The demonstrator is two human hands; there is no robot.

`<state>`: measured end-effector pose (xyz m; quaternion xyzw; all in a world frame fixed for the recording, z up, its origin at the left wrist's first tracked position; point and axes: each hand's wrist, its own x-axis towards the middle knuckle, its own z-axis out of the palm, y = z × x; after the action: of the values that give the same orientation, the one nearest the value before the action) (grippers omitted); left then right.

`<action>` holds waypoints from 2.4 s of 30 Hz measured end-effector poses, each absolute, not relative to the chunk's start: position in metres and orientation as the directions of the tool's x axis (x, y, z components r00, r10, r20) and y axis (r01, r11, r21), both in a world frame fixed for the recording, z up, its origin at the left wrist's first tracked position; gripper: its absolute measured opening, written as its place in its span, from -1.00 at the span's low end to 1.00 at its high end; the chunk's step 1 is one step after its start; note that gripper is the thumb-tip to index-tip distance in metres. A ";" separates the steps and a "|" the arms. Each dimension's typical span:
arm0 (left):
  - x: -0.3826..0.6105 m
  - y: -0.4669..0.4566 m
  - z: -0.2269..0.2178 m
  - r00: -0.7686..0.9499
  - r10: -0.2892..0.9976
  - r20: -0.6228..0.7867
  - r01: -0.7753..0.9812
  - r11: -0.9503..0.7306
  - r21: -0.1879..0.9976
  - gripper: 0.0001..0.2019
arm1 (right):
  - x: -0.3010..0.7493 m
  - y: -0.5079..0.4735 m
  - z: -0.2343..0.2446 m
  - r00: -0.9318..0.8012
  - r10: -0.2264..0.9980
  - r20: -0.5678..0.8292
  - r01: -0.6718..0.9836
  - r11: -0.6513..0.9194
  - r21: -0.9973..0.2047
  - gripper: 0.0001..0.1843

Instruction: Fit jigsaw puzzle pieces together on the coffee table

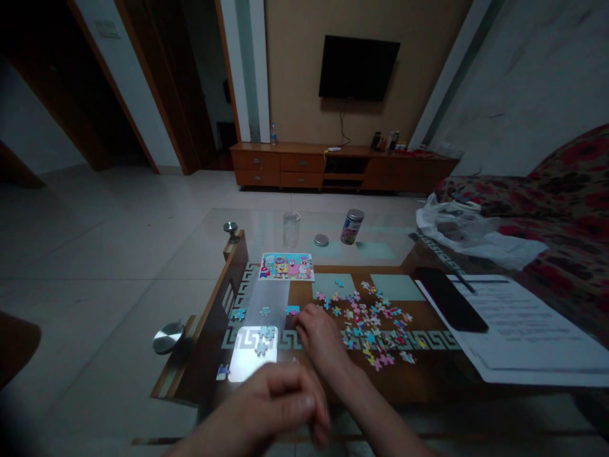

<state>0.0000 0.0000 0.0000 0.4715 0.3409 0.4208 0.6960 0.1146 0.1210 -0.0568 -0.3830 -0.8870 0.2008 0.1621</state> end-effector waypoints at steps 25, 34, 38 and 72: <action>-0.032 0.010 -0.029 0.038 0.970 -0.238 0.973 0.018 0.230 -0.43 | 0.098 0.147 -0.060 -0.614 0.777 0.138 0.687 0.613 -0.391 -0.82; -0.025 0.016 -0.037 0.101 0.956 -0.276 0.972 -0.036 0.230 -0.34 | 0.106 0.148 -0.057 -0.604 0.789 0.114 0.698 0.593 -0.402 -0.86; -0.019 0.026 -0.042 0.117 0.956 -0.269 0.968 -0.049 0.246 -0.29 | 0.111 0.148 -0.058 -0.591 0.800 0.106 0.703 0.575 -0.418 -0.87; -0.024 0.045 -0.058 0.160 0.986 -0.048 0.961 -0.144 0.237 -0.38 | 0.095 0.149 -0.061 -0.591 0.802 0.084 0.688 0.556 -0.467 -0.80</action>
<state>-0.0239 0.0447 -0.0580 0.7540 0.6455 0.0593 0.1066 0.0953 0.1492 -0.0605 -0.4282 -0.8699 0.1972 0.1451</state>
